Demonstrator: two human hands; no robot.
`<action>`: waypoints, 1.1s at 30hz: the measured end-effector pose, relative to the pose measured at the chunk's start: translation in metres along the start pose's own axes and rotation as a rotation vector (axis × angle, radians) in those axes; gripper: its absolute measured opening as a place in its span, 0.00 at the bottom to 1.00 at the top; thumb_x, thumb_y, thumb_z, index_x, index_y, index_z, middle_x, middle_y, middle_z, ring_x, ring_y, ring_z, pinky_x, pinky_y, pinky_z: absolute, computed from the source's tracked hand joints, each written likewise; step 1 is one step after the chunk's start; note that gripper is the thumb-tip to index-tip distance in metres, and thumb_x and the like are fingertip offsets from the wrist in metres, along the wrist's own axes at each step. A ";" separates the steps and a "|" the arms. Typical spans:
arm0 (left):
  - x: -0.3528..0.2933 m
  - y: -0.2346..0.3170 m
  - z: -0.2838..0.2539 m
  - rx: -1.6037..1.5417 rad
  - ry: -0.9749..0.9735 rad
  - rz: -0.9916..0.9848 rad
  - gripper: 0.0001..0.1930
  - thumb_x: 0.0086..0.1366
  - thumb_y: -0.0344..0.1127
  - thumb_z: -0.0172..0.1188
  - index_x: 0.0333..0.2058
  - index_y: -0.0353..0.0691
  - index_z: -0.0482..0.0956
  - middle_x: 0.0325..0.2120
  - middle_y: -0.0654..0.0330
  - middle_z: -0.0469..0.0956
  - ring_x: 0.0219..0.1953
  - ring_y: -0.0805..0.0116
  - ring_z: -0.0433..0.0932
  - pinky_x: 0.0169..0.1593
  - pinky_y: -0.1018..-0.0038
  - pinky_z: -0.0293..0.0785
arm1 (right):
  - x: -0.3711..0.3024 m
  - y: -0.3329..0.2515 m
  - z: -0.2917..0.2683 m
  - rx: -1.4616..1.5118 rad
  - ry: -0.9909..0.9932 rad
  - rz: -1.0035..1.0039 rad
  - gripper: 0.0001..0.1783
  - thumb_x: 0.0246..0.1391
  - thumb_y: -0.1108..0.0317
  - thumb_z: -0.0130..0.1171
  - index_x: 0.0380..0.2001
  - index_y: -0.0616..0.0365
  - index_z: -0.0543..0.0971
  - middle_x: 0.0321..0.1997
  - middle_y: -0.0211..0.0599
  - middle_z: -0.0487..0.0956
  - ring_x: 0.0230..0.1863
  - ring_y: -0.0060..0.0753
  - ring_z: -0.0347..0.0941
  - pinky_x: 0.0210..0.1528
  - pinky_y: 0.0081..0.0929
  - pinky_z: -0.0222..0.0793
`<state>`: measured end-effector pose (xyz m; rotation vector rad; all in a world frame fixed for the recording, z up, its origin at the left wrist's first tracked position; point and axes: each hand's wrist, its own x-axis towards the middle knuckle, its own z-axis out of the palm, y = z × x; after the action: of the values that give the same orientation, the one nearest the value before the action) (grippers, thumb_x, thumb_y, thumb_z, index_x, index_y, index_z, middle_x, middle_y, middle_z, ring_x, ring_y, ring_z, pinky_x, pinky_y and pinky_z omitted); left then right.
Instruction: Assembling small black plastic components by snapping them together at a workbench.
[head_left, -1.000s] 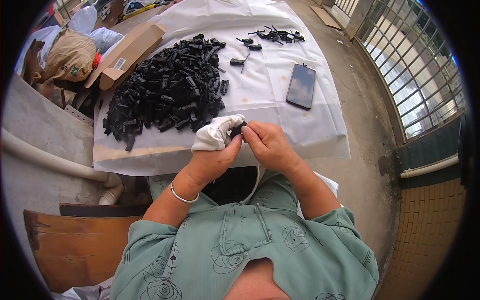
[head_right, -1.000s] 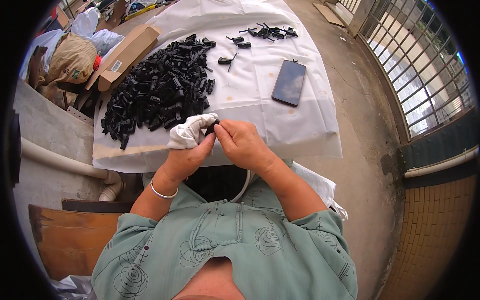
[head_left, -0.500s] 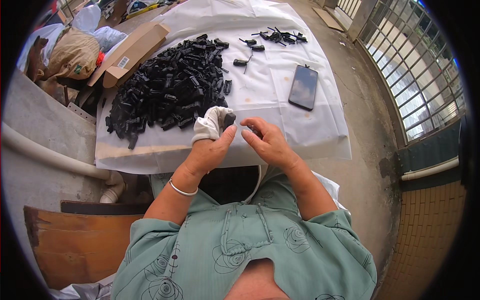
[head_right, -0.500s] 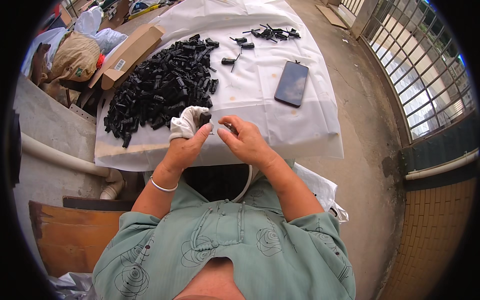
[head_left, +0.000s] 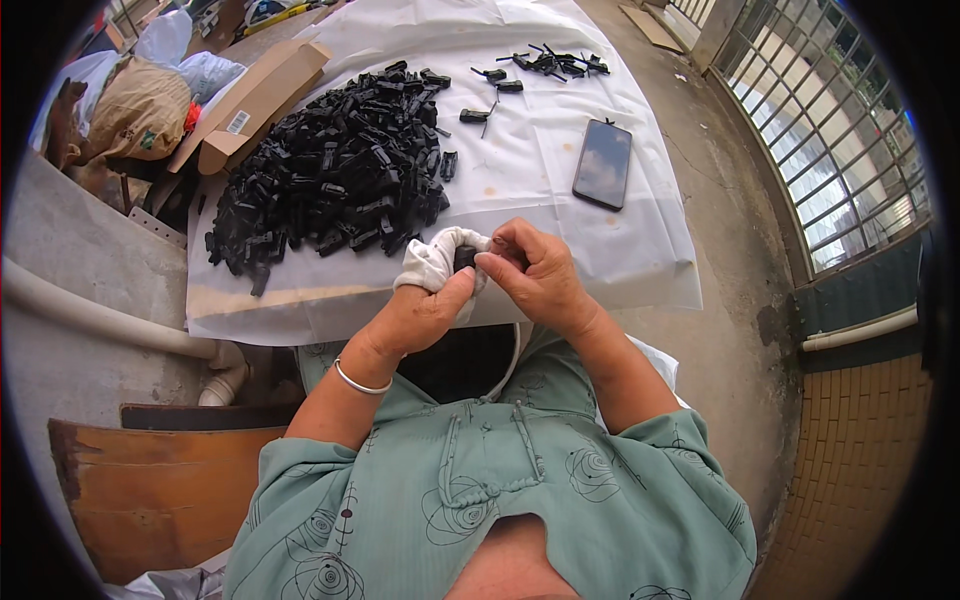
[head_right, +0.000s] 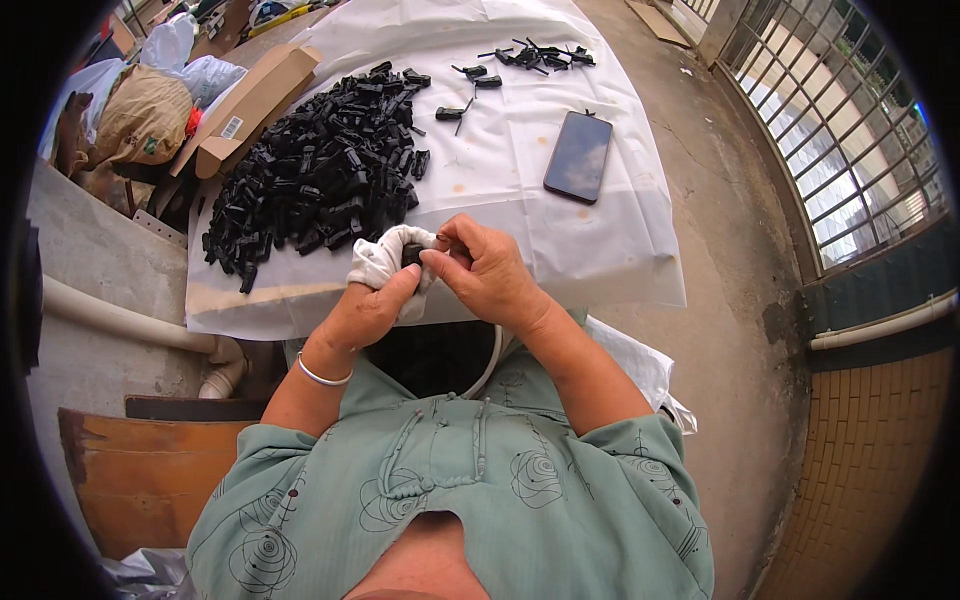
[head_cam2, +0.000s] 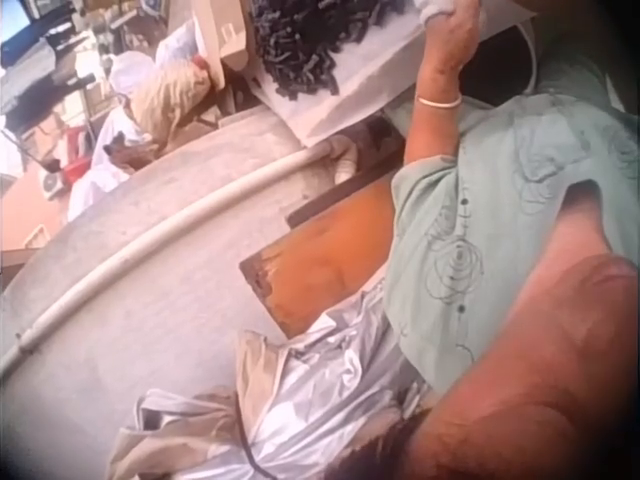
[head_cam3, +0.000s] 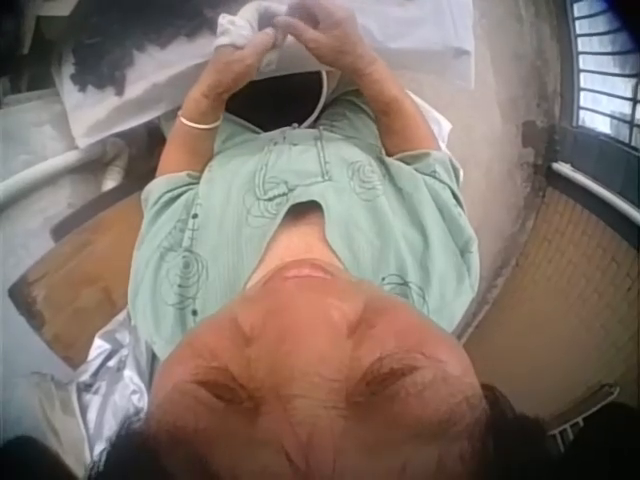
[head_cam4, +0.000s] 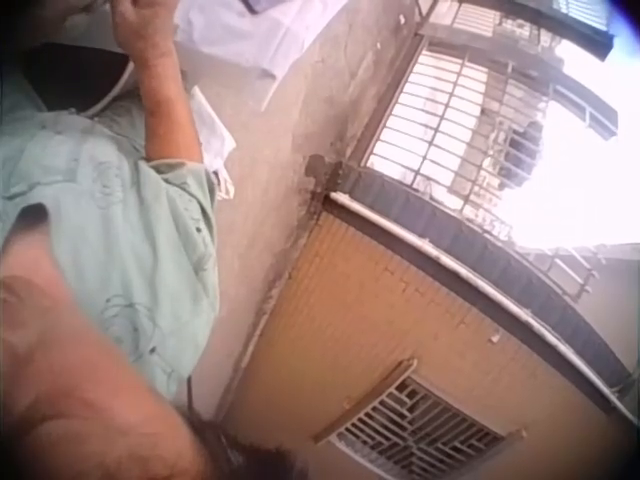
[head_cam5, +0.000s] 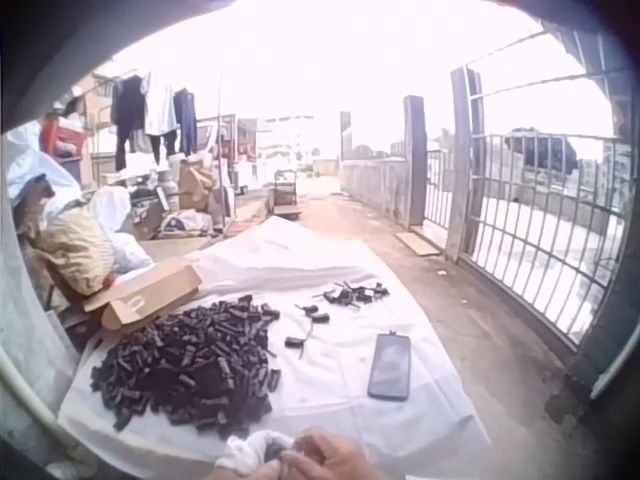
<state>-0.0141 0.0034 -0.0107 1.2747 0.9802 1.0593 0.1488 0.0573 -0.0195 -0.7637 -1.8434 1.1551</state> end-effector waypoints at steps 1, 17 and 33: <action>0.000 -0.003 0.000 -0.027 0.020 0.015 0.13 0.61 0.28 0.44 0.45 0.38 0.64 0.28 0.66 0.67 0.25 0.83 0.62 0.27 0.86 0.62 | -0.002 0.000 0.000 -0.025 -0.022 -0.027 0.05 0.52 0.72 0.57 0.28 0.61 0.73 0.20 0.29 0.70 0.21 0.18 0.59 0.24 0.19 0.59; 0.000 0.002 -0.007 0.659 0.115 0.052 0.13 0.56 0.29 0.47 0.40 0.34 0.66 0.33 0.42 0.72 0.36 0.49 0.72 0.40 0.64 0.68 | 0.007 0.018 0.014 -0.026 -0.257 0.054 0.11 0.56 0.67 0.49 0.23 0.63 0.71 0.16 0.36 0.66 0.20 0.26 0.56 0.25 0.26 0.59; 0.015 -0.039 -0.052 0.529 0.055 0.124 0.15 0.58 0.25 0.55 0.45 0.32 0.73 0.31 0.58 0.73 0.27 0.77 0.73 0.30 0.81 0.73 | 0.205 0.080 0.025 -0.739 0.038 0.131 0.21 0.50 0.54 0.54 0.41 0.59 0.72 0.37 0.48 0.78 0.41 0.50 0.73 0.43 0.39 0.68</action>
<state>-0.0587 0.0310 -0.0521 1.7599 1.2898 0.9640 0.0330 0.2459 -0.0339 -1.3146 -2.2240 0.4964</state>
